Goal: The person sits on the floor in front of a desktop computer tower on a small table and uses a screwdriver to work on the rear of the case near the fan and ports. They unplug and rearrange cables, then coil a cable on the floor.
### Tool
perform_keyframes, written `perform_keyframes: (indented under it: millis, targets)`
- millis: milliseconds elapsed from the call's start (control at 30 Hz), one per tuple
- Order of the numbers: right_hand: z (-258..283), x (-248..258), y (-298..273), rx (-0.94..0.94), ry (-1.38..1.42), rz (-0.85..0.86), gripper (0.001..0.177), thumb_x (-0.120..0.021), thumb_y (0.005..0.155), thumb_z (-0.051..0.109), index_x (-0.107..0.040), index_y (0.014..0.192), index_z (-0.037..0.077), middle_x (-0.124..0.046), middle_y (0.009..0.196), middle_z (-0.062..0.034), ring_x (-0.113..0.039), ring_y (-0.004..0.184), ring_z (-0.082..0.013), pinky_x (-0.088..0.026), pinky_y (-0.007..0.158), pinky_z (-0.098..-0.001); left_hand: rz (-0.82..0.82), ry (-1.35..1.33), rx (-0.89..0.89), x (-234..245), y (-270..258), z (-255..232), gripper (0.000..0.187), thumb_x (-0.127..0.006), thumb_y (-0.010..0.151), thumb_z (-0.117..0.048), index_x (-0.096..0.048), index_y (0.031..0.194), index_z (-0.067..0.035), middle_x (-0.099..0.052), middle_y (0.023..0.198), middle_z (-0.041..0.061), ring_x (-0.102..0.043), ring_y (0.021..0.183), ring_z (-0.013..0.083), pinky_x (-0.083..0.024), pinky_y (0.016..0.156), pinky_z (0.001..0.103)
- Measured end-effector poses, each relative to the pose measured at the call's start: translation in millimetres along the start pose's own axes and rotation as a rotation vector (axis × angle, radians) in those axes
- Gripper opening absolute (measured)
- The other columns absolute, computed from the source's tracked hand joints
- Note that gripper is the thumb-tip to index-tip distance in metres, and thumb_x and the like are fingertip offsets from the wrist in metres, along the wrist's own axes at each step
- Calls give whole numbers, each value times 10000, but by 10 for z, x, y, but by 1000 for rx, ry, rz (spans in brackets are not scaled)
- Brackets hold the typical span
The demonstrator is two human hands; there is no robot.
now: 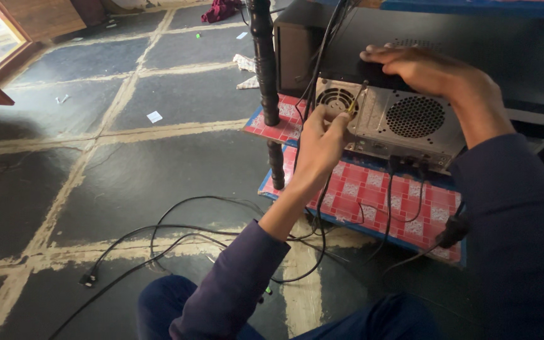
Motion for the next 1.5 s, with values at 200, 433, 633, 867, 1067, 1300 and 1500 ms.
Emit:
perform_keyframes:
  millis: [200, 433, 633, 867, 1067, 1300, 1500]
  targets:
    - [26, 6, -25, -63, 87, -18, 475, -348, 1025, 255, -517, 1466, 301, -396, 1617, 92, -292, 1520, -117, -187, 1250, -427, 29, -68, 43, -3, 43, 52, 180, -615, 963, -202, -622, 970, -23, -597, 778, 24, -578, 660, 108, -456, 574, 276]
    - [178, 104, -299, -206, -96, -229, 480, -479, 980, 204, -642, 1429, 243, -633, 1408, -52, -619, 1225, -266, -438, 1105, -473, 31, -34, 30, -6, 53, 10, 202, -618, 980, -205, -617, 948, -6, -594, 743, 34, -577, 656, 115, -461, 578, 286]
    - [156, -152, -1006, -17, -449, -612, 332, -556, 1119, 248, -678, 1346, 38, -703, 1302, -165, -666, 1167, -333, -435, 1121, -512, -41, 103, -9, -9, 1, -8, 232, -609, 958, -233, -647, 949, -4, -661, 754, 55, -631, 679, 137, -501, 620, 303]
    - [185, -299, -1154, 134, -436, -792, 363, -581, 1105, 228, -648, 1369, -11, -663, 1381, -170, -588, 1300, -329, -385, 1204, -517, -47, 78, -37, -40, -12, 0, 241, -619, 960, -233, -650, 953, 5, -658, 793, 62, -625, 712, 143, -506, 640, 322]
    - [490, -547, -1341, 43, -586, -998, 476, -656, 905, 215, -669, 1301, -50, -647, 1360, -249, -548, 1293, -384, -367, 1109, -538, 23, -40, 35, -60, -127, -7, 200, -610, 988, -210, -601, 961, -13, -559, 681, 13, -505, 548, 92, -389, 476, 283]
    - [1101, -1654, -1238, 263, 432, -788, 364, -619, 1013, 205, -591, 1301, -16, -664, 1252, -200, -640, 1204, -350, -519, 1049, -470, 57, -142, -18, 12, -571, -92, 128, -588, 1016, -166, -581, 984, -42, -530, 649, -24, -474, 518, 50, -350, 442, 227]
    - [1340, -1692, -420, 350, 988, -899, 561, -602, 940, 198, -432, 1446, 23, -553, 1385, -106, -530, 1226, -191, -439, 1009, -322, 93, -175, 15, 83, -836, -194, 126, -589, 1013, -169, -573, 998, -45, -529, 626, -13, -452, 480, 53, -317, 420, 219]
Point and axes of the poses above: each hand's wrist, its own y-axis towards the middle knuckle, its own x-axis out of the back of the hand, z = x × y, the point moved 2 cm from there along y, towards the middle knuckle
